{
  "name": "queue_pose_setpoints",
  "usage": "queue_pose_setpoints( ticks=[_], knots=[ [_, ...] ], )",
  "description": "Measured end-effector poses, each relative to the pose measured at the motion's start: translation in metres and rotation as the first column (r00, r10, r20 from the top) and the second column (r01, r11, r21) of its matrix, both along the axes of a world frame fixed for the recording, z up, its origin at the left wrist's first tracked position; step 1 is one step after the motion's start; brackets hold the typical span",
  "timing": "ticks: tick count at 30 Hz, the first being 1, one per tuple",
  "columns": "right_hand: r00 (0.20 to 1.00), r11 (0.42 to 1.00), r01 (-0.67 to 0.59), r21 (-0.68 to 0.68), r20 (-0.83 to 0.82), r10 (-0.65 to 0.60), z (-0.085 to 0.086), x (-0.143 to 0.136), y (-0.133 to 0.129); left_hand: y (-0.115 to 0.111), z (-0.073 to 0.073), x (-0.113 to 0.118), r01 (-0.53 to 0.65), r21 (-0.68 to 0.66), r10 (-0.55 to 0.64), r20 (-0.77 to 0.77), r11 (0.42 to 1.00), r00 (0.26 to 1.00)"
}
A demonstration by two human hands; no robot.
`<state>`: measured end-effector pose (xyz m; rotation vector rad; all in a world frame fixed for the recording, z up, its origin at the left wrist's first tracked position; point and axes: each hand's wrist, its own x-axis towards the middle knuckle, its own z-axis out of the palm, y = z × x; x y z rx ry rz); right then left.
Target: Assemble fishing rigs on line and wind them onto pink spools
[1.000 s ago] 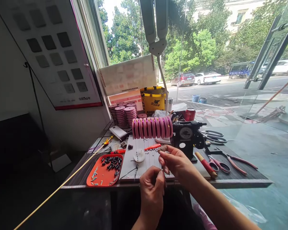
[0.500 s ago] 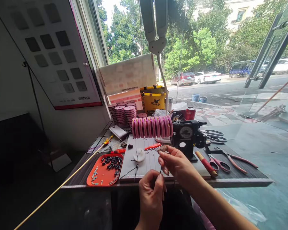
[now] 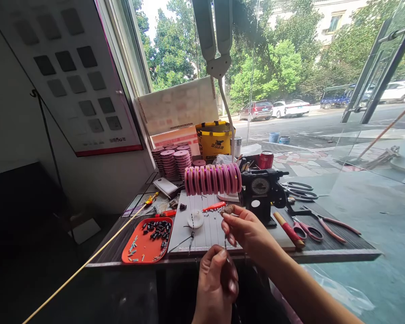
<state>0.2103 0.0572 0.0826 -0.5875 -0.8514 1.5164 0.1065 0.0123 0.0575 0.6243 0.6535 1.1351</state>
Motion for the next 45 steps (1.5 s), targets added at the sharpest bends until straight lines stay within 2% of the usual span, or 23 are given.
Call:
queue_pose_setpoints(
  ticks=[11,19,26,33,40,45],
  knots=[
    [1.000,1.000,-0.011,-0.001,0.002,0.011,-0.003,0.002,0.000,-0.005,-0.004,-0.002,-0.019,-0.062,0.019,0.007,0.998,1.000],
    [1.000,1.000,0.015,0.002,0.004,-0.015,-0.001,0.003,0.001,-0.003,-0.004,-0.006,0.063,-0.121,-0.065,-0.010,0.991,0.998],
    [1.000,1.000,0.026,0.006,0.013,-0.026,-0.003,0.003,0.003,-0.003,-0.004,-0.014,0.100,-0.205,-0.088,0.071,0.974,0.994],
    [0.999,0.999,0.038,0.000,0.024,-0.038,-0.004,0.003,0.003,-0.001,-0.009,-0.014,0.107,-0.182,-0.091,0.096,0.978,0.991],
    [0.998,0.999,0.048,-0.002,0.027,-0.048,-0.003,0.003,0.003,-0.002,-0.006,-0.010,-0.037,-0.249,0.046,0.030,0.968,0.998],
    [0.999,0.999,0.041,0.002,0.031,-0.041,-0.004,0.004,0.003,-0.005,-0.006,-0.008,-0.072,-0.232,0.073,-0.005,0.970,0.997]
  ],
)
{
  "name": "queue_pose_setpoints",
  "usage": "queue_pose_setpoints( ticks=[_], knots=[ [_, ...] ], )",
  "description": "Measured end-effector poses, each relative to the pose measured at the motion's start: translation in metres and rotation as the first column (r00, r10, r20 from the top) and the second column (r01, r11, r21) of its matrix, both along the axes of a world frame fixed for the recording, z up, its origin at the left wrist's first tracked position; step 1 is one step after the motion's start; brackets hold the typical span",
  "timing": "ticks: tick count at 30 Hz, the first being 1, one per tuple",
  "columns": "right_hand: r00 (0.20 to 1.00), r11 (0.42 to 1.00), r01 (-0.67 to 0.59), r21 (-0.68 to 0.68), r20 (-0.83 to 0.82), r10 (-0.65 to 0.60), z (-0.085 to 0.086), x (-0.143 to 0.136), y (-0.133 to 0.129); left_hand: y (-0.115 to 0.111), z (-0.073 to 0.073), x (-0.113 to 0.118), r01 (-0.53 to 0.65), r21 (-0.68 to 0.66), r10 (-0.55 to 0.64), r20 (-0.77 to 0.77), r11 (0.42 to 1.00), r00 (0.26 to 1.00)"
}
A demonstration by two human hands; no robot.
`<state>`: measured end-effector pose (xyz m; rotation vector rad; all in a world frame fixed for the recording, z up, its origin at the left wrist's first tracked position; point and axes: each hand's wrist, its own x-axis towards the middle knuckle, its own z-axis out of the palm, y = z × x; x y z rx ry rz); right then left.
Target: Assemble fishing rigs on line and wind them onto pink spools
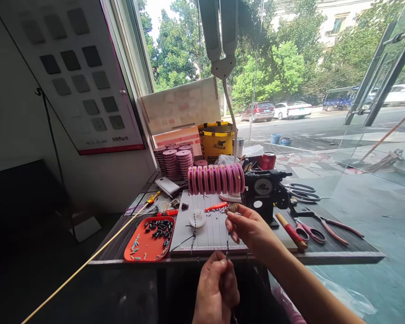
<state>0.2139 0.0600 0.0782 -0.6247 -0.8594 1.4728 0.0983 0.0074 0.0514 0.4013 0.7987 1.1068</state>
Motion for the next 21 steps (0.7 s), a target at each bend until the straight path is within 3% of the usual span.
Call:
queue_pose_setpoints(
  ticks=[7,21],
  knots=[
    [1.000,1.000,0.001,-0.003,-0.003,-0.001,-0.0002,-0.0001,-0.0011,0.0000,-0.0007,0.0010,0.073,0.066,-0.072,-0.009,0.995,0.997],
    [1.000,1.000,0.014,-0.025,-0.012,-0.014,0.0028,-0.0016,0.0012,-0.0022,-0.0042,0.0001,0.071,0.114,-0.071,-0.001,0.991,0.997]
  ],
)
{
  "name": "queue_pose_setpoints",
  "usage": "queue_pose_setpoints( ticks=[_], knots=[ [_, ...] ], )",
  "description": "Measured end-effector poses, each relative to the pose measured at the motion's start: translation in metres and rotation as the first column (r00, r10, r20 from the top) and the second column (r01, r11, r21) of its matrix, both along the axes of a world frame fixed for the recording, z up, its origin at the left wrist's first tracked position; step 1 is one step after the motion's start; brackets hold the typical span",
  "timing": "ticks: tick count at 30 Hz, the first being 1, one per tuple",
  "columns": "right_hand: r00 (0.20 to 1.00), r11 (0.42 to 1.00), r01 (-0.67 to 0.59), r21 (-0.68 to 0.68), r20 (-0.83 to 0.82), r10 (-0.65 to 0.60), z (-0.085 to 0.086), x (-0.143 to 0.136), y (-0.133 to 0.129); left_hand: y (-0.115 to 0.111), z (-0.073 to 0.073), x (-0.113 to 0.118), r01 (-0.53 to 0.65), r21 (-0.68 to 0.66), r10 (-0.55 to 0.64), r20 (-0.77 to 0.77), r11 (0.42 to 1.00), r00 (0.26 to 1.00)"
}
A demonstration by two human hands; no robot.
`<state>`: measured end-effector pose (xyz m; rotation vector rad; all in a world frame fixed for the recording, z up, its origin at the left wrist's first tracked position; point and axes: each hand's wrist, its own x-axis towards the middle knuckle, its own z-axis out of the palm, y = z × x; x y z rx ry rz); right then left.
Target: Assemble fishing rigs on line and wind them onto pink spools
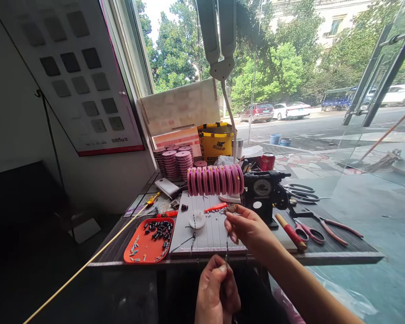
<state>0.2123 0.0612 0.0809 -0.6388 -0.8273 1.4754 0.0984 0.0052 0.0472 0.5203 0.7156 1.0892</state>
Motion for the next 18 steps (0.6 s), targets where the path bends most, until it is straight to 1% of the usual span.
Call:
queue_pose_setpoints(
  ticks=[4,9,14,18],
  knots=[
    [1.000,1.000,0.010,-0.004,0.000,-0.010,0.0015,0.0000,-0.0008,-0.0010,-0.0010,-0.0009,0.006,-0.038,-0.006,0.000,0.999,1.000],
    [1.000,1.000,0.010,-0.005,0.006,-0.010,0.0015,0.0004,-0.0020,-0.0011,-0.0034,-0.0037,0.032,-0.050,-0.031,0.026,0.998,0.999],
    [1.000,1.000,0.008,-0.008,0.001,-0.008,0.0002,0.0002,-0.0012,-0.0019,-0.0052,-0.0051,0.001,-0.055,0.001,0.029,0.998,1.000],
    [1.000,1.000,0.004,-0.015,-0.008,-0.004,-0.0011,0.0002,-0.0006,-0.0031,-0.0060,-0.0045,0.002,-0.056,0.000,0.031,0.998,1.000]
  ],
)
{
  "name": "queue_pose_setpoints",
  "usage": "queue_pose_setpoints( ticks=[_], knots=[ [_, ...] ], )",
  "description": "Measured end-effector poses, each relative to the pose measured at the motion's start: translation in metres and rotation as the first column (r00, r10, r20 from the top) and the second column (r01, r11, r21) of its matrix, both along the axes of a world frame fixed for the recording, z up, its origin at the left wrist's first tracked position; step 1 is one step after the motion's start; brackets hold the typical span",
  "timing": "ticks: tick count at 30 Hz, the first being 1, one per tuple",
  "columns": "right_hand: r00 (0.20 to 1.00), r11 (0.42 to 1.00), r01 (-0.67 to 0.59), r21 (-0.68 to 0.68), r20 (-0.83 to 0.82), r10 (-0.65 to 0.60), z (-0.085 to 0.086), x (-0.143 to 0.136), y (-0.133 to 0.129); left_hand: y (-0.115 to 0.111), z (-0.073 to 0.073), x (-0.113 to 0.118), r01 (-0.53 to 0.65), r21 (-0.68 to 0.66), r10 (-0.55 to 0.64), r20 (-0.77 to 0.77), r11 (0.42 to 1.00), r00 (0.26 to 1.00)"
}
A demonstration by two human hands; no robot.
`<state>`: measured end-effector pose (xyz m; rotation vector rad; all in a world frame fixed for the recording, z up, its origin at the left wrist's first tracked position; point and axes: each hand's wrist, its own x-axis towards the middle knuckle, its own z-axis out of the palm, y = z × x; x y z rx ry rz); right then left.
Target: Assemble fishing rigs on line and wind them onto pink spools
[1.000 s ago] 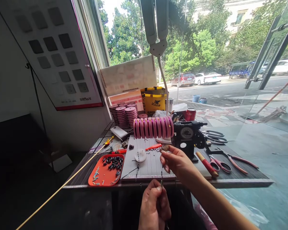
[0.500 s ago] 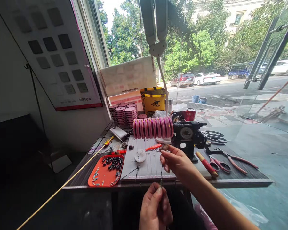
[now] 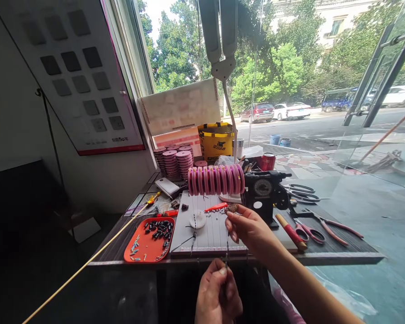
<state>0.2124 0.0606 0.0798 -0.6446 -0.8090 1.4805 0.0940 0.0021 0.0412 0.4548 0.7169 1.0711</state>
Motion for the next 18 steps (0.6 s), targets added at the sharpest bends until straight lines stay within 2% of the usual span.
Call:
queue_pose_setpoints(
  ticks=[9,18],
  knots=[
    [1.000,1.000,-0.005,0.004,-0.013,0.005,-0.0015,-0.0007,0.0008,-0.0020,-0.0001,0.0000,-0.015,-0.012,0.015,0.026,1.000,1.000],
    [1.000,1.000,-0.001,0.023,-0.010,0.002,-0.0027,0.0012,0.0021,-0.0014,-0.0012,0.0004,0.040,0.007,-0.040,0.056,0.999,0.998]
  ],
)
